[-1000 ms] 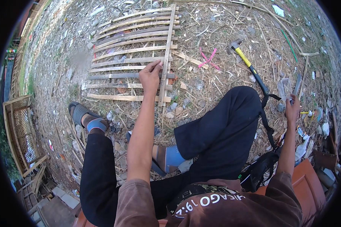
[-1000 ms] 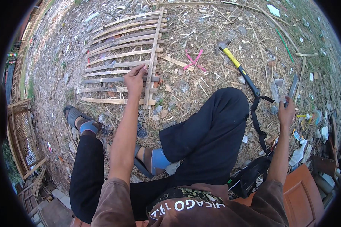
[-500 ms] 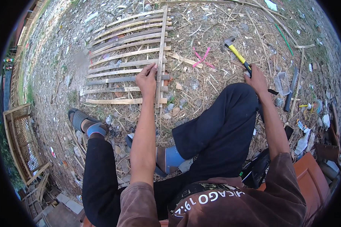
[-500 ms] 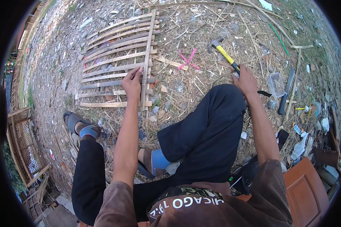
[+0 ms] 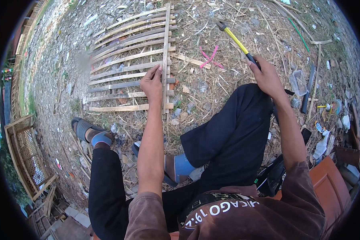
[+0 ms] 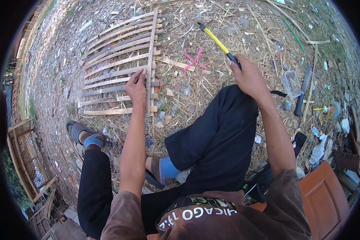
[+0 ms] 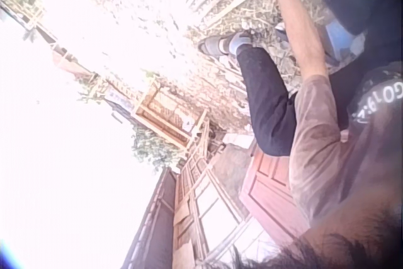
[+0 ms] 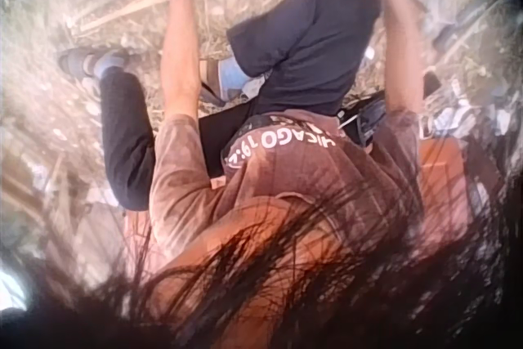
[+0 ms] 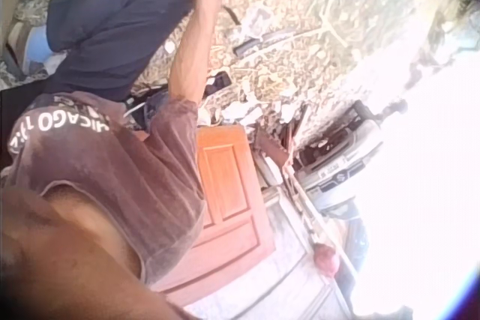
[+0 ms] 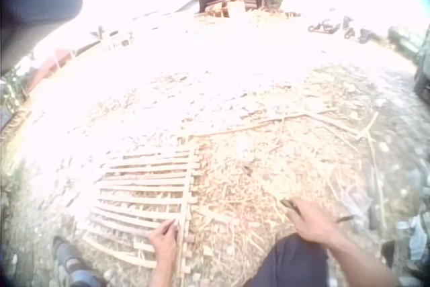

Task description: The person constructs a bamboo lattice by placing thin bamboo strips across a wooden frame and hammering small nails into each intersection by hand.

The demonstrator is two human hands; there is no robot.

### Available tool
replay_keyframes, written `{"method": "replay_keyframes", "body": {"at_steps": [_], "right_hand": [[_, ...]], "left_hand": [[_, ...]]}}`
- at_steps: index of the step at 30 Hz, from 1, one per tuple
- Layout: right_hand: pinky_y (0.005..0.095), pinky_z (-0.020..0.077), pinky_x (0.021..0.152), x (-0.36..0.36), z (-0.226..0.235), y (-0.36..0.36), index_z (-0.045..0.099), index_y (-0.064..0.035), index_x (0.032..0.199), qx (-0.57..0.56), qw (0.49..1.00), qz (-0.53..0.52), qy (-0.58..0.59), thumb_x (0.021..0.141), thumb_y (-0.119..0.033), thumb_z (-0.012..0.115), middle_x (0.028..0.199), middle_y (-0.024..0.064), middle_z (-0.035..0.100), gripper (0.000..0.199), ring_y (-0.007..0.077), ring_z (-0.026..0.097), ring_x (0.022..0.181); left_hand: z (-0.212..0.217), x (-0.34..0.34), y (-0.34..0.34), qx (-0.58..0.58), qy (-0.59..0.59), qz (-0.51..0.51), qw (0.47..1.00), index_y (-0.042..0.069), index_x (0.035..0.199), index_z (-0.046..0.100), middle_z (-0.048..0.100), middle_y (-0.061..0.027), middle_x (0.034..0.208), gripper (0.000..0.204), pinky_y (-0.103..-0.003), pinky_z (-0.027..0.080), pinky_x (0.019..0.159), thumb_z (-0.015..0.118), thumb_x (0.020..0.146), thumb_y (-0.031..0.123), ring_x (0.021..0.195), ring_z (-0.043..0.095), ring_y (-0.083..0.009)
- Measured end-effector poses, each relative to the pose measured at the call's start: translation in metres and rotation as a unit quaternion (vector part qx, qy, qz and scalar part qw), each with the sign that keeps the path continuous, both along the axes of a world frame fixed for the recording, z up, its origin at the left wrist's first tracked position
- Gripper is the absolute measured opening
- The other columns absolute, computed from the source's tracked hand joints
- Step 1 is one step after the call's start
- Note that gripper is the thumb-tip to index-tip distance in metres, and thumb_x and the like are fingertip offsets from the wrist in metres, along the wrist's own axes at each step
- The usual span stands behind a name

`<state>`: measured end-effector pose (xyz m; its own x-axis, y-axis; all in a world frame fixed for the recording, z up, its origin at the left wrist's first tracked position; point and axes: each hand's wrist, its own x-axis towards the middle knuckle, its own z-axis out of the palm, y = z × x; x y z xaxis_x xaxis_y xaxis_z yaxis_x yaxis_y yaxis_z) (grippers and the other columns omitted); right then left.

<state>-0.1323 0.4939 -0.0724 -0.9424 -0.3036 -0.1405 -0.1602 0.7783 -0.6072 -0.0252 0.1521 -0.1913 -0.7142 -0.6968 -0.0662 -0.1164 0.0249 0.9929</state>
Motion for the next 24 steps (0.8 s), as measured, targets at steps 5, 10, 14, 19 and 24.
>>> {"method": "replay_keyframes", "body": {"at_steps": [5, 10, 14, 19, 24], "right_hand": [[0.0412, 0.0430, 0.063, 0.044, 0.008, -0.047, 0.059, 0.0008, 0.105, -0.175, 0.976, 0.052, -0.119, 0.103, -0.028, 0.057, 0.074, 0.0140, 0.056, 0.029, 0.0248, 0.056, 0.067], [0.0424, 0.0430, 0.060, 0.077, -0.003, -0.080, 0.057, 0.0002, 0.104, -0.172, 0.966, 0.089, -0.170, 0.102, -0.026, 0.058, 0.069, 0.0134, 0.055, 0.026, 0.0241, 0.055, 0.061], [0.0416, 0.0431, 0.061, 0.091, -0.011, -0.087, 0.056, 0.0000, 0.105, -0.171, 0.962, 0.086, -0.196, 0.101, -0.025, 0.059, 0.071, 0.0128, 0.056, 0.025, 0.0233, 0.056, 0.063], [0.0390, 0.0437, 0.063, 0.098, -0.021, -0.086, 0.057, -0.0001, 0.107, -0.176, 0.958, 0.058, -0.218, 0.100, -0.022, 0.059, 0.074, 0.0099, 0.055, 0.023, 0.0202, 0.055, 0.068], [0.0362, 0.0435, 0.065, 0.103, -0.023, -0.087, 0.057, 0.0005, 0.110, -0.185, 0.953, 0.026, -0.239, 0.099, -0.021, 0.061, 0.075, 0.0072, 0.052, 0.025, 0.0167, 0.052, 0.071]], "left_hand": [[0.004, -0.003, 0.008, -0.014, 0.009, 0.015, 1.000, -0.005, 0.110, 0.073, 0.075, -0.0094, 0.098, 0.023, -0.023, 0.052, 0.077, 0.074, 0.091, 0.008, 0.085, 0.067, -0.0102], [-0.001, -0.002, 0.004, 0.018, -0.004, 0.000, 1.000, -0.005, 0.109, 0.073, 0.075, -0.0087, 0.095, 0.022, -0.022, 0.052, 0.076, 0.075, 0.090, 0.007, 0.084, 0.067, -0.0093], [-0.012, -0.001, -0.007, 0.029, 0.021, -0.014, 0.999, -0.005, 0.106, 0.073, 0.075, -0.0077, 0.091, 0.019, -0.022, 0.051, 0.074, 0.074, 0.090, 0.006, 0.082, 0.066, -0.0086], [-0.001, -0.001, 0.002, 0.036, 0.014, -0.008, 0.999, -0.005, 0.103, 0.073, 0.075, -0.0067, 0.091, 0.017, -0.022, 0.050, 0.072, 0.074, 0.090, 0.006, 0.079, 0.065, -0.0076], [0.000, -0.003, 0.001, 0.031, -0.010, -0.018, 0.999, -0.005, 0.104, 0.072, 0.074, -0.0061, 0.091, 0.018, -0.020, 0.049, 0.070, 0.074, 0.091, 0.006, 0.080, 0.063, -0.0056]]}}
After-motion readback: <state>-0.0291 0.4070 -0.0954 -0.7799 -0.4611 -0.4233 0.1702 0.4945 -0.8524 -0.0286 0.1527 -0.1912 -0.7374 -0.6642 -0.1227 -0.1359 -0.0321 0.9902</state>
